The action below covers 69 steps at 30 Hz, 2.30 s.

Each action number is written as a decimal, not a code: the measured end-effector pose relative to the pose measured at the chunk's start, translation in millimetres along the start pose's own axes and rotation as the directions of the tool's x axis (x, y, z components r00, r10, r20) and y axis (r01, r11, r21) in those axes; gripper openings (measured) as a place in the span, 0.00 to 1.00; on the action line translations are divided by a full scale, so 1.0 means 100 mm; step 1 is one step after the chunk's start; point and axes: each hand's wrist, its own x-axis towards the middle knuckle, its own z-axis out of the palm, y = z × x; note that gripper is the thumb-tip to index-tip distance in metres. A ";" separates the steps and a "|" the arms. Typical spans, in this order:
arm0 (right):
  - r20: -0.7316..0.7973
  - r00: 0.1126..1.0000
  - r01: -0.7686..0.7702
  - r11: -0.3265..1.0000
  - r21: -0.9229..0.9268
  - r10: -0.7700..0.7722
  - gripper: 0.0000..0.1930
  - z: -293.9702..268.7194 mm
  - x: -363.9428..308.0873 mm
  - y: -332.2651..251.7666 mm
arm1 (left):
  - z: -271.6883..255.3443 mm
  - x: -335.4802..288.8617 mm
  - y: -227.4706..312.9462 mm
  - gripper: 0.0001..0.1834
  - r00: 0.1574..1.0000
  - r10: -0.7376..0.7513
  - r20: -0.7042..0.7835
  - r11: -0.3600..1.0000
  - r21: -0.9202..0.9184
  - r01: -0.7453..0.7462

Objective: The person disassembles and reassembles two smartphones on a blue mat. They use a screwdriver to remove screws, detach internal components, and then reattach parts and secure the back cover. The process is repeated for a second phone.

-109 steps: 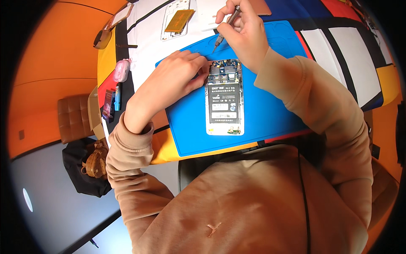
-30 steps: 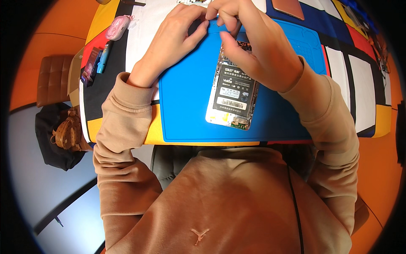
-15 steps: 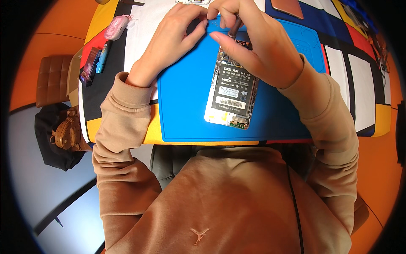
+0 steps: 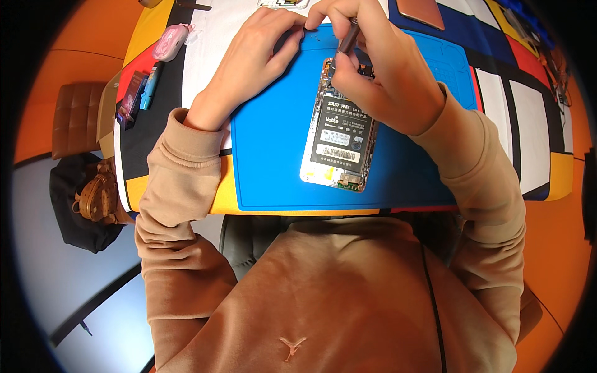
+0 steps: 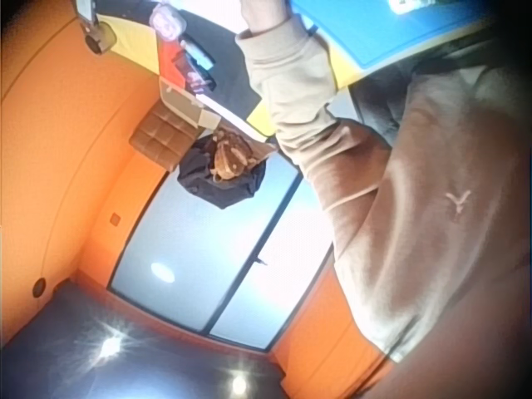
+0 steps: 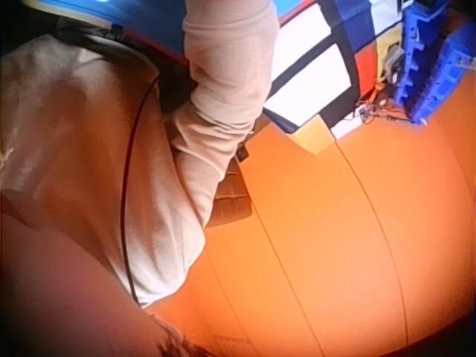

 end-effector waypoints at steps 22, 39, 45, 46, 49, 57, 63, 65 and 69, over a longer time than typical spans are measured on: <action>-0.257 0.948 -0.046 0.882 0.470 0.186 0.16 0.13 -0.04 0.26 | -0.08 0.08 0.22 0.06 0.949 0.311 -0.053 0.950 0.008 -0.311; -0.452 0.858 0.051 0.836 0.546 0.243 0.11 0.11 -0.05 0.25 | -0.10 0.03 0.27 0.07 0.956 0.289 0.059 0.956 -0.081 -0.284; -0.418 0.857 -0.017 0.828 0.560 0.301 0.09 0.14 -0.06 0.26 | -0.01 0.03 0.37 0.11 0.976 0.142 0.163 0.988 -0.077 -0.131; -0.422 0.859 -0.012 0.834 0.552 0.291 0.08 0.14 -0.07 0.26 | -0.01 0.02 0.38 0.12 0.978 0.125 0.164 0.991 -0.069 -0.115; -0.427 0.863 -0.003 0.849 0.528 0.269 0.08 0.15 -0.08 0.27 | 0.00 0.02 0.40 0.13 0.980 0.141 0.141 0.989 -0.060 -0.134; -0.430 0.860 -0.019 0.860 0.509 0.274 0.08 0.17 -0.07 0.32 | 0.02 0.02 0.38 0.10 0.978 0.173 0.118 0.985 -0.025 -0.172; -0.428 0.854 -0.001 0.826 0.564 0.294 0.07 0.16 -0.08 0.33 | 0.04 0.01 0.36 0.10 0.982 0.150 0.118 0.989 -0.005 -0.151; -0.387 0.874 -0.017 0.815 0.579 0.293 0.07 0.15 -0.09 0.32 | 0.04 0.01 0.35 0.10 0.984 0.135 0.117 0.991 -0.012 -0.134; -0.312 0.947 0.086 0.880 0.468 0.074 0.07 0.15 -0.09 0.26 | 0.05 0.01 0.32 0.10 0.997 0.058 0.059 0.995 -0.085 -0.053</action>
